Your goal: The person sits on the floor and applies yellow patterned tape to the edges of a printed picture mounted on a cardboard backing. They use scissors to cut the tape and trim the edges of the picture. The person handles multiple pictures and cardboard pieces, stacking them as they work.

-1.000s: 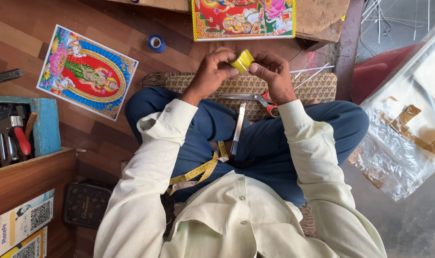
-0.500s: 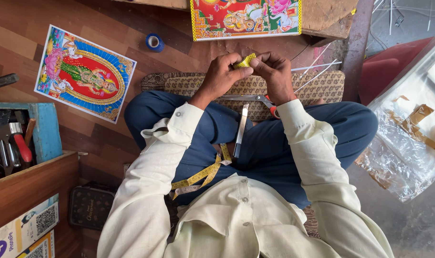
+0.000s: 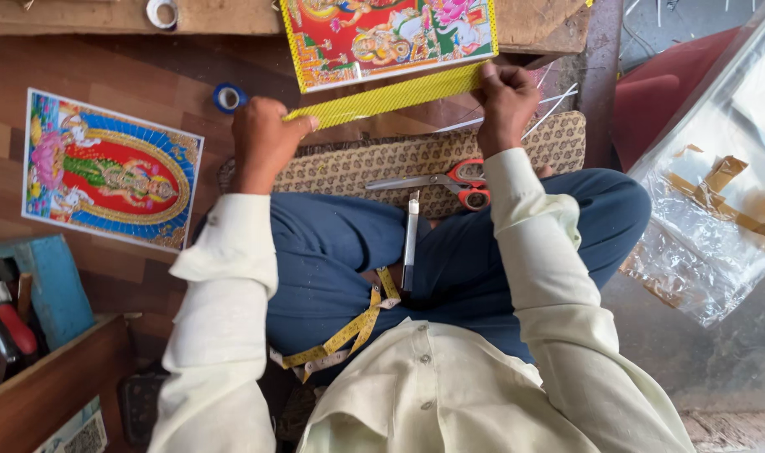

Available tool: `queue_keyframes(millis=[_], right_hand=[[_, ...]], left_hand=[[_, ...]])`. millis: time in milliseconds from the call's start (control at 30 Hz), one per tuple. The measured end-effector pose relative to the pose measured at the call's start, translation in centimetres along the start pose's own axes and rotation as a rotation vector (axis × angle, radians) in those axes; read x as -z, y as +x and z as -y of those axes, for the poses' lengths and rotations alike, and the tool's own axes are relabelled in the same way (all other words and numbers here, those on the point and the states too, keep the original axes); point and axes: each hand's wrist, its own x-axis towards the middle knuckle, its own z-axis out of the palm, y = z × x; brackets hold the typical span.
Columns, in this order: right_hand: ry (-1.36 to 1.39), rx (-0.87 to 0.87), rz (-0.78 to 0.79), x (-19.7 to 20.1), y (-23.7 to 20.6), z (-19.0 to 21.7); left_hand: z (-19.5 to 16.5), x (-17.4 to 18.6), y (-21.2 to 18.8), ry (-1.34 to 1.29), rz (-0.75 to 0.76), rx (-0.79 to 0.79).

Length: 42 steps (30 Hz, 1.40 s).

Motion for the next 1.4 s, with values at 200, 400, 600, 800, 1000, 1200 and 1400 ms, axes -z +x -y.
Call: queue_keyframes(millis=[200,400,600,800,1000,1200,1400], right_hand=[[0.093,0.023,0.055,0.4,-0.4,0.0],[0.143,-0.008,0.085,0.4,0.1,-0.1],[0.150,-0.003,0.107,0.8,0.4,-0.6],[0.154,-0.005,0.109,0.9,0.9,-0.9],[0.123,0.007,0.106,0.7,0.8,-0.6],[0.086,0.017,0.066,0.7,0.7,-0.6],[-0.058,0.023,-0.068,1.0,1.8,-0.9]], left_hand=[[-1.3,-1.0,0.1,-0.178,-0.184,0.189],[-1.3,-0.9,0.4,-0.618,-0.215,0.143],[-1.2,-1.1,0.4,-0.611,-0.193,0.176],[-1.3,-0.9,0.5,-0.580,-0.229,0.078],[-1.7,-0.6,0.4,-0.623,-0.183,0.121],[-1.4,-0.9,0.6,-0.600,-0.178,0.099],[0.1,-2.8,1.0,-0.577,-0.293,-0.051]])
